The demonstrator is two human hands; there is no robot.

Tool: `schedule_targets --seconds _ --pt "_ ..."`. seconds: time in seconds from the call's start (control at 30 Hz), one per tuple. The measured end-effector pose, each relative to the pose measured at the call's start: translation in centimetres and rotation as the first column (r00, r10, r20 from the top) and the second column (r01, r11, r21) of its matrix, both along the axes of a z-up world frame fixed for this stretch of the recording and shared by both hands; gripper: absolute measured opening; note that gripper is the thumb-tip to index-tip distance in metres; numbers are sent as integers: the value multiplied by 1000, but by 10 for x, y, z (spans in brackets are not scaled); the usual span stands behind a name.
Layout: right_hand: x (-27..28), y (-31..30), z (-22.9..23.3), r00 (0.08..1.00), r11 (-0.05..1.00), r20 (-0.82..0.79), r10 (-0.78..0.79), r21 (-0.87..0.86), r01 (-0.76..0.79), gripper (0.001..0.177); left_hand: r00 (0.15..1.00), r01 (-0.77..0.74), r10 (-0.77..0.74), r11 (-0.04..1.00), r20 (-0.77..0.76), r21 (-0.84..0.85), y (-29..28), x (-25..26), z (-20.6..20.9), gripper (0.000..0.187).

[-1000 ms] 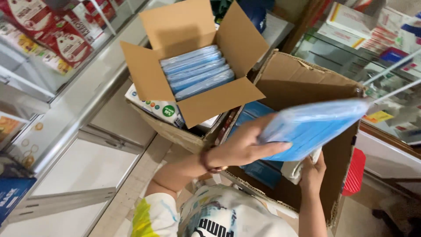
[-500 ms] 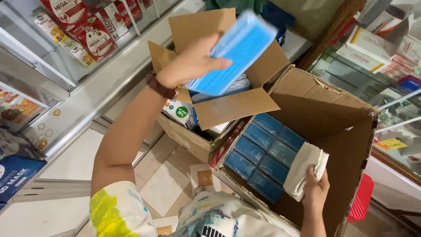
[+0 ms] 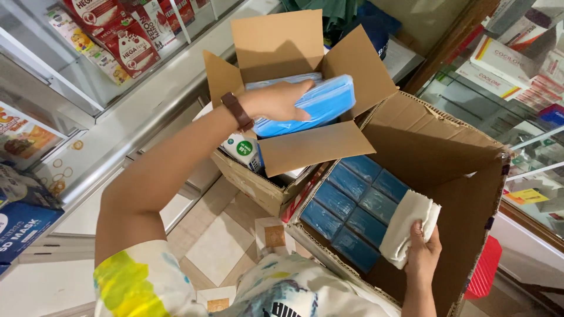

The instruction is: The recorder is shown packing small boxes into a larger shipping carton in a pharmacy environment.

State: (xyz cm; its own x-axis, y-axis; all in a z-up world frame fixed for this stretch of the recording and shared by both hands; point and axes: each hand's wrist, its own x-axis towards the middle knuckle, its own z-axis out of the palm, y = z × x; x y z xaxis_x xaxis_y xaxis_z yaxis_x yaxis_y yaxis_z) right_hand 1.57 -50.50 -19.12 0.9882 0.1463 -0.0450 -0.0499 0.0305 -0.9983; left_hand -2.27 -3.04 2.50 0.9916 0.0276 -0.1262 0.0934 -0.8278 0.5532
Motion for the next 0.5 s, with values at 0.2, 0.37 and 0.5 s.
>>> schedule_targets --seconds 0.2,0.37,0.5 --pt "1 -1 0 999 1000 -30 -11 -6 11 40 977 146 -118 977 -176 153 -8 13 39 69" --pt "2 -6 -10 999 999 -35 -10 -31 9 40 945 197 -103 935 -309 293 -11 44 2 67" --pt "4 -7 -8 999 998 -33 3 -61 -5 40 916 205 -37 899 -400 386 -16 64 -61 76"
